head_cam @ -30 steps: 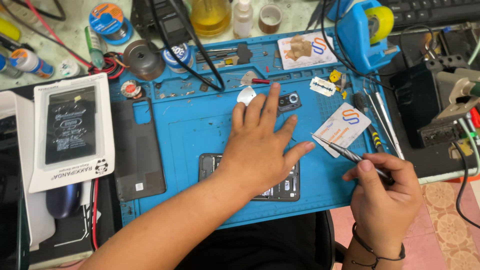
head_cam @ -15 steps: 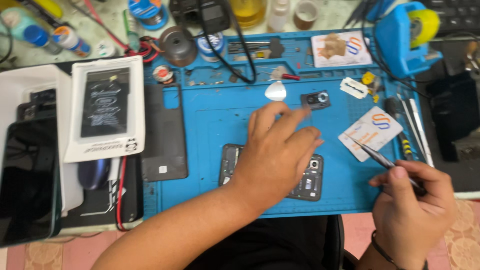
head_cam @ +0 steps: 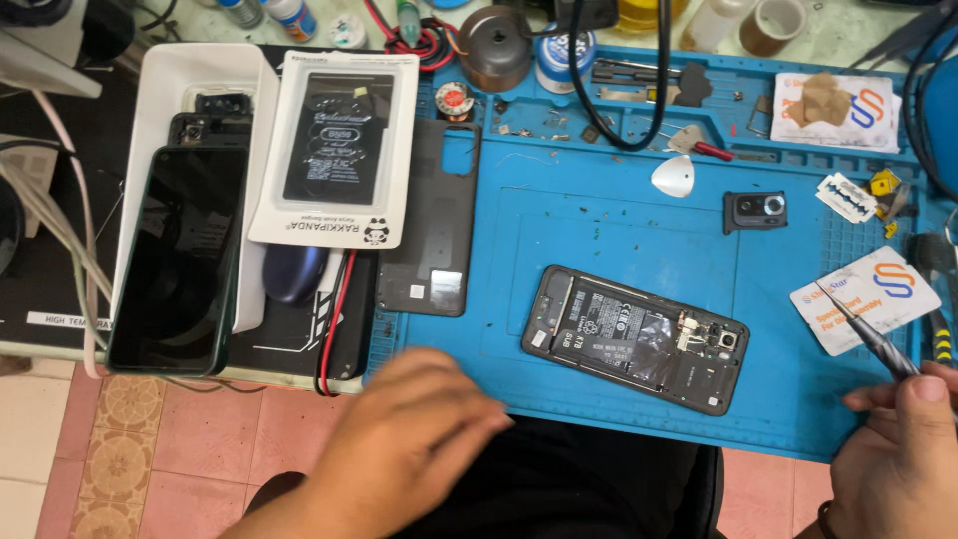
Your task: The person disassembles a smartphone by removing screws and the camera module, then reassembles it. They use a screwdriver and tweezers to handle small components and test the device by powering it on and inserting a SIM card.
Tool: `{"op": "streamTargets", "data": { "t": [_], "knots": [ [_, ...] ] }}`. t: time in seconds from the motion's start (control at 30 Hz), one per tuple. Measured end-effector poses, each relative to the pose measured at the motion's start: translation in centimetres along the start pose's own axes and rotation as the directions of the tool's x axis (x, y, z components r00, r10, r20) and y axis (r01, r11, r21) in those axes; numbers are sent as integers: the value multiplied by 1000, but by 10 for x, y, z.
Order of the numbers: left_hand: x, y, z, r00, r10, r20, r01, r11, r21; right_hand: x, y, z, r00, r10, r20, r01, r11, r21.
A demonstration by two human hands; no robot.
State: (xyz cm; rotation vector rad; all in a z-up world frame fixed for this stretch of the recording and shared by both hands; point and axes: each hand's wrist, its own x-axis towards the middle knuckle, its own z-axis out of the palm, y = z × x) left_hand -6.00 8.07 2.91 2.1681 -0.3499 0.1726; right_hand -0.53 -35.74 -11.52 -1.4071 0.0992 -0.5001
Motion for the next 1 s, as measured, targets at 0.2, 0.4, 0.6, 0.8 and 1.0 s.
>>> {"op": "streamTargets", "data": {
  "t": [0.2, 0.4, 0.6, 0.8, 1.0],
  "knots": [
    [0, -14, -36, 981, -119, -151, 171, 902, 397, -7, -27, 27, 999, -37, -35, 34, 996, -83],
    [8, -14, -31, 963, -169, -208, 255, 815, 520, -15, -77, 79, 998, -47, -40, 34, 957, -289],
    [10, -13, -21, 911, -196, -363, 376, 760, 530, -6, -131, 100, 987, -50, 152, 134, 781, -611],
    [14, -4, -20, 888, -178, -423, 391, 777, 494, 12, -169, 100, 888, 34, 458, 405, 416, -815],
    [32, 14, 27, 967, 103, -232, -41, 965, 259, 16, -180, 109, 694, 87, 715, 613, 450, -649]
  ]
}}
